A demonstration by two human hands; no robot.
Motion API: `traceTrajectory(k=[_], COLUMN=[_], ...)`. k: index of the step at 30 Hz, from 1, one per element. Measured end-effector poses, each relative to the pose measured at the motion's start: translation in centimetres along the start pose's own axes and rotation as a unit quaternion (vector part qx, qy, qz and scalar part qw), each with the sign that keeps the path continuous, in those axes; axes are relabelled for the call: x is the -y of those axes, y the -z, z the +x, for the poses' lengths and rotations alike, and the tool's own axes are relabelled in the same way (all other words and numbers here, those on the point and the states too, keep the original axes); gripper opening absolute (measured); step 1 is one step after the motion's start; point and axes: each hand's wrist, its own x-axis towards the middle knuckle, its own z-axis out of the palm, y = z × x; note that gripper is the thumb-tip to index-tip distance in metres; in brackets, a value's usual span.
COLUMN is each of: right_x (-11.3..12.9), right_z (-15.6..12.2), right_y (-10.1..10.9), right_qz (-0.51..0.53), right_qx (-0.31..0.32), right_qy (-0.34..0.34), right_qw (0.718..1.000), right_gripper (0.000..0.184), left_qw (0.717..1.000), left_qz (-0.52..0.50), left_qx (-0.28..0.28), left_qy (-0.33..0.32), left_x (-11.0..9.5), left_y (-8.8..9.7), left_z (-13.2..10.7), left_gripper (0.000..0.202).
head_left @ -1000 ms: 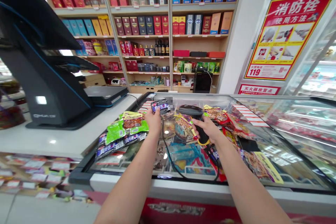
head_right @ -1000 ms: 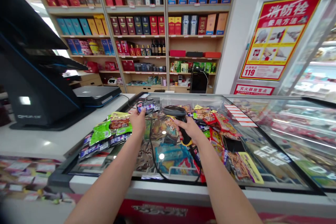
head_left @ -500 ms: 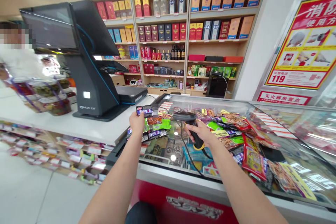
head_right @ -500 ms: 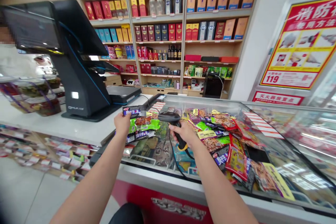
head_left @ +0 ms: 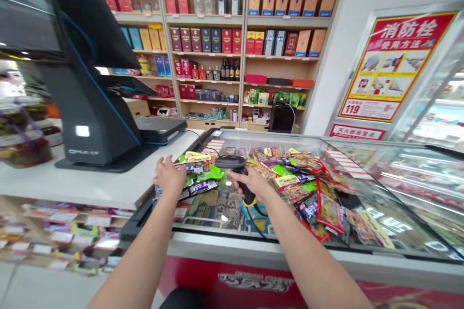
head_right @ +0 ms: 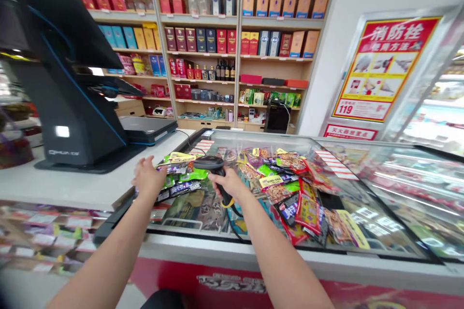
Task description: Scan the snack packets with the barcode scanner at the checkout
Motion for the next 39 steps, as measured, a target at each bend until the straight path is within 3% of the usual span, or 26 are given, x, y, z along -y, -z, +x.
traceTrajectory(k=[4,8,11,15,18,23,26,29,31,34,37,39], right_x=[0.7,2.2,3.2,3.8,3.7,2.7,1.9,1.3,1.0,0.8,1.0,1.4], right_z=[-0.5,-2.2,-3.7,-5.8,-7.3,-9.0,-9.4,-9.4,-9.4,-9.4,-9.2,-8.9], right_y=[1.1,3.6,6.5,10.7,13.2,16.1,17.2,17.8,17.9,17.8,17.5,17.2], right_qz=[-0.003,-0.02,-0.031,-0.032,-0.021,0.01,0.024,0.037,0.048,0.06,0.06,0.056], right_qx=[-0.037,-0.077,-0.128,-0.203,-0.245,-0.281,-0.282,-0.282,-0.283,-0.28,-0.279,-0.278], right_qy=[0.044,0.083,0.089,0.081,0.07,0.073,0.073,0.077,0.077,0.079,0.079,0.078], right_qw=[0.998,0.993,0.987,0.975,0.967,0.957,0.956,0.955,0.955,0.955,0.955,0.956], right_gripper=[0.042,0.039,0.04,0.044,0.046,0.048,0.049,0.05,0.051,0.051,0.049,0.047], left_qw=[0.997,0.986,0.968,0.927,0.899,0.883,0.879,0.888,0.884,0.843,0.803,0.792], left_qz=[-0.021,-0.06,-0.069,-0.022,0.033,0.072,0.077,0.014,-0.095,-0.313,-0.469,-0.524], left_qx=[-0.023,0.015,0.076,0.244,0.32,0.351,0.37,0.378,0.399,0.422,0.368,0.312], left_qy=[-0.071,-0.154,-0.227,-0.283,-0.298,-0.304,-0.29,-0.261,-0.224,-0.114,-0.009,0.018], left_x=[-2.4,-6.0,-9.0,-13.2,-16.0,-18.7,-19.1,-18.9,-18.5,-18.0,-17.6,-17.4], left_y=[-0.4,-2.1,-3.8,-6.0,-7.5,-9.8,-10.5,-10.9,-11.4,-12.4,-13.1,-13.3], left_z=[-1.2,-4.4,-7.7,-12.2,-15.3,-18.5,-18.8,-18.5,-18.1,-17.1,-15.0,-13.0], left_gripper=[0.052,0.043,0.033,0.025,0.042,0.073,0.076,0.063,0.053,0.043,0.037,0.036])
